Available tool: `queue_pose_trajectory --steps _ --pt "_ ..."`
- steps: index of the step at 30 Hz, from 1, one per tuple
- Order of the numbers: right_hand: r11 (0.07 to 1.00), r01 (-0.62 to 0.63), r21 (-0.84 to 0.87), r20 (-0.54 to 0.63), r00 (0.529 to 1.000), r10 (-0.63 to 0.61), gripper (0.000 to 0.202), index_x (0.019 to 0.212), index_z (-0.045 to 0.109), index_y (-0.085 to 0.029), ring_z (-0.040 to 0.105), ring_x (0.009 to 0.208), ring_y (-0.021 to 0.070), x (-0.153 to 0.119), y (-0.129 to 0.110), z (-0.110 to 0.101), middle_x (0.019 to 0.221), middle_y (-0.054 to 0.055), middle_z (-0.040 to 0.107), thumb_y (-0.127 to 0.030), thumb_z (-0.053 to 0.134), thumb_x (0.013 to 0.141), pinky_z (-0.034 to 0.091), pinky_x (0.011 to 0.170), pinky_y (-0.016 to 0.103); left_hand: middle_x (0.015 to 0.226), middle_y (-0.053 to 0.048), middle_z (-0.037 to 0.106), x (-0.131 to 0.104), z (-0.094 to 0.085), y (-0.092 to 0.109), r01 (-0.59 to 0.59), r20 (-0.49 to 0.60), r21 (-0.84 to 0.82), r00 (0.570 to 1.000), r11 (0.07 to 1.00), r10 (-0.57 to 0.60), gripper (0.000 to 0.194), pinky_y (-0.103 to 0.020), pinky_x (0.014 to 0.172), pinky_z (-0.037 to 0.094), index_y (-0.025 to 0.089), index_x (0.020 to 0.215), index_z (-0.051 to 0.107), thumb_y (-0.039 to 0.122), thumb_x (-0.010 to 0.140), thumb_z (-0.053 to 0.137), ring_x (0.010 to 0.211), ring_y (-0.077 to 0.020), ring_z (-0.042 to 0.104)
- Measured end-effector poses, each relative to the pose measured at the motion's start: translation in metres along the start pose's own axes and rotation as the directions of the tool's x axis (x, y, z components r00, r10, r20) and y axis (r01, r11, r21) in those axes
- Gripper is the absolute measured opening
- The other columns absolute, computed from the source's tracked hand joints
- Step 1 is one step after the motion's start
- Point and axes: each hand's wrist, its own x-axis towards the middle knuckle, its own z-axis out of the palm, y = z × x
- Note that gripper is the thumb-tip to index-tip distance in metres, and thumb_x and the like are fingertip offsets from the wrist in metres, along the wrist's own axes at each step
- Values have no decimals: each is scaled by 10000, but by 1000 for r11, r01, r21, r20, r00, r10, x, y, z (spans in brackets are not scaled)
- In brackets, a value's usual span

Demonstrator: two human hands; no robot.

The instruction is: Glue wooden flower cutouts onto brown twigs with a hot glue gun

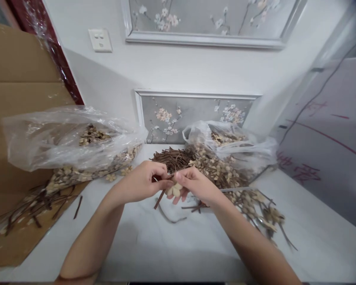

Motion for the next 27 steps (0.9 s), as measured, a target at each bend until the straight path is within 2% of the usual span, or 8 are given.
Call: queue_pose_trajectory --steps 4,10,13,16,20,27 --pt "993 -119 -25 1 993 120 565 888 717 -116 728 639 166 -4 -1 -5 808 101 745 -660 580 822 487 476 167 651 1 568 3 3 0 -10 30 53 1000 999 9 270 -223 582 380 164 599 637 246 854 610 608 -119 523" --pt "992 -124 -17 -16 992 124 505 904 733 -130 740 665 185 -4 1 -10 756 65 730 -615 645 795 546 514 199 672 -6 611 -1 2 -1 37 33 84 999 996 -40 294 -236 557 361 165 610 614 285 876 584 597 -124 505" --pt "995 -97 4 -140 985 96 476 925 727 -134 741 676 179 -3 2 -12 781 65 735 -589 640 817 551 527 194 850 -48 701 -4 -3 -2 81 -72 77 995 994 -76 328 -247 610 412 166 583 616 316 875 593 710 -156 597" --pt "993 -37 109 -295 953 68 421 1007 708 -160 745 686 182 -1 4 -14 816 62 741 -539 665 826 553 518 189 1067 -73 706 -5 -9 -3 128 -157 39 980 991 -120 368 -260 692 469 168 560 635 365 869 602 863 -190 647" --pt "977 44 209 -364 931 36 387 1045 704 -189 745 683 184 -2 2 -11 879 68 748 -497 702 811 558 513 193 1222 -59 669 -1 -10 -4 179 -76 59 982 982 -175 371 -304 808 498 195 610 700 463 851 612 984 -224 653" --pt "984 95 152 -414 910 -24 383 1113 717 -201 733 689 151 -6 -7 -1 854 40 750 -470 675 844 569 586 197 1418 -16 549 6 -5 -5 227 25 29 973 974 -227 329 -375 992 448 234 640 727 509 803 651 1282 -320 511"
